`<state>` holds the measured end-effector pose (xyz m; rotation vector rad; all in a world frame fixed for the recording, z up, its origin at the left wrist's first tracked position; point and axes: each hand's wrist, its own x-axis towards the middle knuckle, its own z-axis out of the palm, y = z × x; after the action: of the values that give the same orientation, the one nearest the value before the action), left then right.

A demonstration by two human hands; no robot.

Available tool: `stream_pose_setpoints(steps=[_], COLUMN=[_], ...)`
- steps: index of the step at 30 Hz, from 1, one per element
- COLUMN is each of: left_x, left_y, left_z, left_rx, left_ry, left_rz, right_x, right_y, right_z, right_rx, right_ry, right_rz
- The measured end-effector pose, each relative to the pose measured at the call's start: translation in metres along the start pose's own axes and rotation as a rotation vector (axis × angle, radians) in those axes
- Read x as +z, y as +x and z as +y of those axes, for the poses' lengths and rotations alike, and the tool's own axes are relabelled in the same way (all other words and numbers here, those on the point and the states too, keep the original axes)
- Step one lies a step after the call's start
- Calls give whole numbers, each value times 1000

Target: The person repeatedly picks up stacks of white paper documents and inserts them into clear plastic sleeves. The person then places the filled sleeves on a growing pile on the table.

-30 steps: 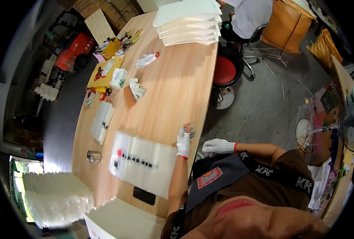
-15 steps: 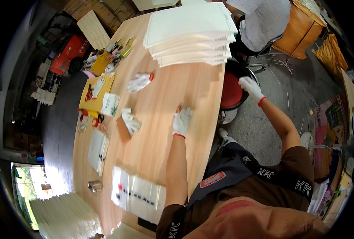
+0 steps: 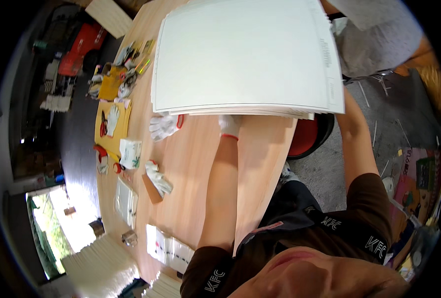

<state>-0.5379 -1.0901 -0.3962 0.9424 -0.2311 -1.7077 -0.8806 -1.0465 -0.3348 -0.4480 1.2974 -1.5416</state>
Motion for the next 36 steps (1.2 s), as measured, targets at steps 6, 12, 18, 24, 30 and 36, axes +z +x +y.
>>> stream_pose_setpoints(steps=[6,12,18,24,30,36], left_x=[-62,-47,-83,-143,-213,-276], left_y=[63,42,-1,-73,-160,-234], left_z=[-21,4,24,26,31,46], left_rx=[488,36,0,-30,-40,-50], left_ry=[812,-61,-204,-328,-451,-575], left_rz=[-305,27,52,51,47,-14], right_x=[-37,-59,-68,-71,-67,-49], right_y=[-33,-58,-98,-157,-225,-304], right_z=[29,56,84,114,148,186], right_rx=[-76,-99,-98,-80,-61,-41], right_ry=[-91,-109,-131,-166,-206,-215], right_rz=[32,62,70,60,22,-34])
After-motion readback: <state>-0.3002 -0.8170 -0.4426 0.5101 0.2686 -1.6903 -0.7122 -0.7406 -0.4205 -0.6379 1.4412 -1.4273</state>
